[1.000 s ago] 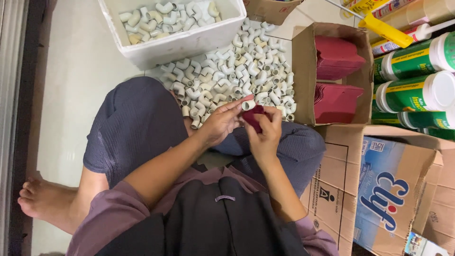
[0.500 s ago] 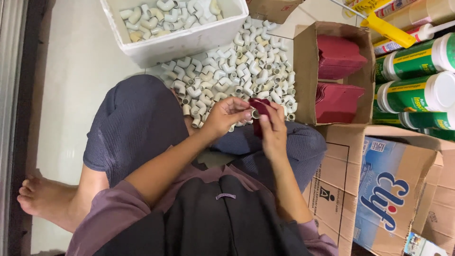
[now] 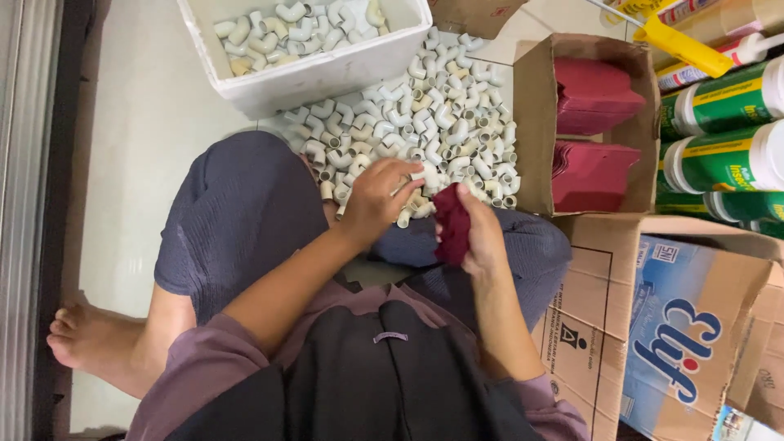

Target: Cleaning small white plastic pipe fittings by wiping them individually with a red cloth.

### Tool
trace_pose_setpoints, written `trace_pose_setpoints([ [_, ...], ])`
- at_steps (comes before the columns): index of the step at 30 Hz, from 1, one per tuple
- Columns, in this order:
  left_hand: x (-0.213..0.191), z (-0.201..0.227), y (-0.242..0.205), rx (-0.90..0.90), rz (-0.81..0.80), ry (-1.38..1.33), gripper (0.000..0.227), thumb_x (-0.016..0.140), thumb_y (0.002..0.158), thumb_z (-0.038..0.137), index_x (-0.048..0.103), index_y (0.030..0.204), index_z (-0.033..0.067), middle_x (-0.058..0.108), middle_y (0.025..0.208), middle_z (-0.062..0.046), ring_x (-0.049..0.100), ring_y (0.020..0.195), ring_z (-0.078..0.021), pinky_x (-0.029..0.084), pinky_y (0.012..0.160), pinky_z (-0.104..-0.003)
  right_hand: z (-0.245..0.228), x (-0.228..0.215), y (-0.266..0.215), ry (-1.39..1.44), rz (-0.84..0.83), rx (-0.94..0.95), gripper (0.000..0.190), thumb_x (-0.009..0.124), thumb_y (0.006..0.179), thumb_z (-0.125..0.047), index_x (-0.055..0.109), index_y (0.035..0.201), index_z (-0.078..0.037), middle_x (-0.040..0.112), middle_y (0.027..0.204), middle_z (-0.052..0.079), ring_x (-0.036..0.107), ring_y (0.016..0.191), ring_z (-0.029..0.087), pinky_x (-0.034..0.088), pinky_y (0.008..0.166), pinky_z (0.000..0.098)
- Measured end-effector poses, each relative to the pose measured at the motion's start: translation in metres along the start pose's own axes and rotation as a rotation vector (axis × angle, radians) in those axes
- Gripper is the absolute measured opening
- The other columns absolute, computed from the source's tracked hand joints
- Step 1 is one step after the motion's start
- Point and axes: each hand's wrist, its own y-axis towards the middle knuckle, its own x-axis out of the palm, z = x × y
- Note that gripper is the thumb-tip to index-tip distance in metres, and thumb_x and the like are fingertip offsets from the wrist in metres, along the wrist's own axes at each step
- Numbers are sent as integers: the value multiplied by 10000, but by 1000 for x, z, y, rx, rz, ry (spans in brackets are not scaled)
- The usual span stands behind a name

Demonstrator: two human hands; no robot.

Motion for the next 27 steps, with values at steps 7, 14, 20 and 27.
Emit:
trace_pose_setpoints([
  [7, -2, 14, 5, -238, 60, -16, 254, 912, 755, 68, 767, 958, 113, 735, 803, -64, 735, 735, -246, 600, 651, -293, 6, 3, 1, -1228, 62, -831, 423, 618, 1025, -177, 603, 1440, -262, 556, 1203, 164, 645, 1045, 457, 558, 842, 509],
  [14, -52, -31, 65, -452, 174, 233, 100, 808, 892, 155, 779, 951, 78, 733, 795, -150, 735, 762, -325, 575, 669, -410, 47, -68, 62, -901, 14, -474, 270, 641, 1018, -293, 697, 1281, -269, 631, 1163, 130, 670, 994, 353, 559, 830, 466],
  [20, -103, -92, 138, -312, 305, 422, 149, 697, 942, 267, 767, 1017, 159, 733, 1004, -28, 690, 869, -187, 532, 766, -324, 19, -86, 77, 402, -29, -182, 562, 727, 856, -89, 498, 1369, -65, 612, 1138, 150, 631, 826, 216, 520, 540, 263],
  [27, -19, -86, 116, -233, 12, 400, 115, 682, 976, 137, 703, 1084, 101, 723, 1048, -49, 666, 967, -211, 536, 848, -337, 16, -85, 79, 531, 23, -151, 611, 543, 823, 95, 467, 1417, -23, 605, 1296, 247, 625, 766, 188, 464, 464, 221],
])
